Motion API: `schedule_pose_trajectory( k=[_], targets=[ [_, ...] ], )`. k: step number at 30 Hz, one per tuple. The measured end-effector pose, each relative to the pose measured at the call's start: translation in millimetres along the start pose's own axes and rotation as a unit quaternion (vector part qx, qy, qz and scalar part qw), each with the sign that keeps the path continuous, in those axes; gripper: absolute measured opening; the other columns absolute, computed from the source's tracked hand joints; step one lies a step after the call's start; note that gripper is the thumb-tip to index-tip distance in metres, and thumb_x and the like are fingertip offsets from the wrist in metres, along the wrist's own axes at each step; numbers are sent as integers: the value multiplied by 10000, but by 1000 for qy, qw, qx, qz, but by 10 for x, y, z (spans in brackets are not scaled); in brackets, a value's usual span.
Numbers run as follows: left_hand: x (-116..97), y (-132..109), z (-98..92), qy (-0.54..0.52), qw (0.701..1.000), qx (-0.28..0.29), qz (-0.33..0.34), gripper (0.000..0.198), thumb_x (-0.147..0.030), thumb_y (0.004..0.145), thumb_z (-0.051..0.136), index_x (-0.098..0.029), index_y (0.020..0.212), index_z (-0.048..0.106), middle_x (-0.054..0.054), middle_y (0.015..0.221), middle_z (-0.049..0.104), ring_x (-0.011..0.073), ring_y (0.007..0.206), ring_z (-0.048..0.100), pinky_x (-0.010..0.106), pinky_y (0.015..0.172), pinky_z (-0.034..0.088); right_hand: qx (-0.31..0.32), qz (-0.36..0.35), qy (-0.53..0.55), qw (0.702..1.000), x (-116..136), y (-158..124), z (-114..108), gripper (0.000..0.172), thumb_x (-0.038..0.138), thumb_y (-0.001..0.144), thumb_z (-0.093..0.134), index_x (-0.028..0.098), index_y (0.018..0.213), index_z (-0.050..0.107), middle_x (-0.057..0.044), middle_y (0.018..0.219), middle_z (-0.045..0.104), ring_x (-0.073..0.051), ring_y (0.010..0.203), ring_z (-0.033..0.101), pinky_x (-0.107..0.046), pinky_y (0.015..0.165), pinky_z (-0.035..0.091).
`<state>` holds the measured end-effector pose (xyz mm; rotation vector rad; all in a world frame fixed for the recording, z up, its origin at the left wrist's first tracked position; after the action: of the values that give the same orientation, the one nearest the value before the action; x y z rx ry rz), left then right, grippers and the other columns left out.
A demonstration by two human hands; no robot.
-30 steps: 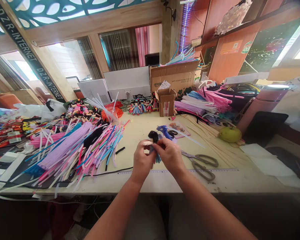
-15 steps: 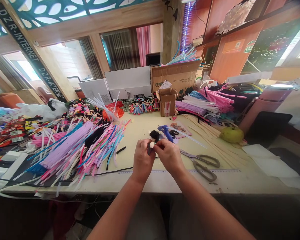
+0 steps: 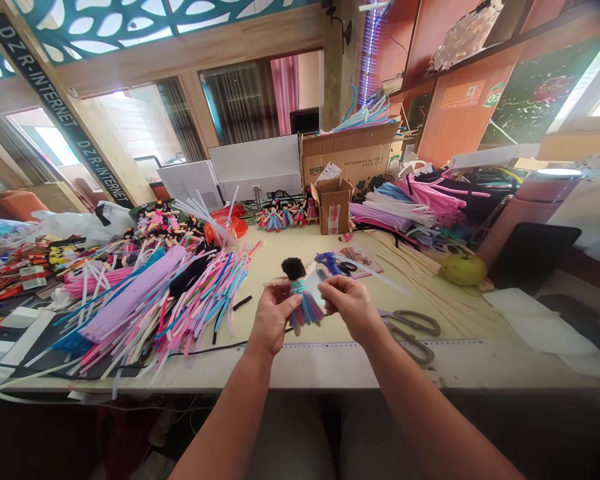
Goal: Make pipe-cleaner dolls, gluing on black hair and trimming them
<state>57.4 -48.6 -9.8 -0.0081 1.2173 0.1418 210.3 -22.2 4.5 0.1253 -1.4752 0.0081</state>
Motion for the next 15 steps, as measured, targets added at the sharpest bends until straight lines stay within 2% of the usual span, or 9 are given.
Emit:
schedule_pose_trajectory(
  k=[3, 8, 15],
  targets=[
    [-10, -12, -4, -31, 999, 6, -16, 440, -276, 663, 804, -186, 1013, 553, 23, 930, 654, 128, 657, 619, 200, 443, 455, 15, 8, 22, 1000, 17, -11, 9, 324, 458, 647, 734, 165, 668, 598, 39, 540, 552, -85, 446, 486, -232, 455, 431],
    [-16, -10, -13, -69, 998, 12, -7, 407, -230, 653, 814, -190, 988, 585, 12, 937, 667, 136, 792, 647, 238, 655, 525, 17, 15, 34, 999, -2, -12, 18, 308, 429, 645, 758, 158, 670, 614, 44, 536, 552, -82, 438, 487, -228, 441, 430],
    [-18, -6, -22, -69, 997, 24, -12, 364, -205, 685, 785, -190, 997, 599, 15, 951, 670, 142, 812, 646, 253, 689, 534, 37, 17, 34, 999, -5, -20, 50, 278, 380, 640, 779, 155, 633, 616, 41, 504, 549, -84, 436, 476, -225, 433, 401]
  ],
)
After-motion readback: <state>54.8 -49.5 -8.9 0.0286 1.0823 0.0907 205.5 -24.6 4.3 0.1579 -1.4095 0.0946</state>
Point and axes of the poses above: each hand's wrist, its own y-axis towards the middle knuckle, its own z-axis out of the palm, x = y × z, the point moved 2 cm from there along y, towards the middle knuckle
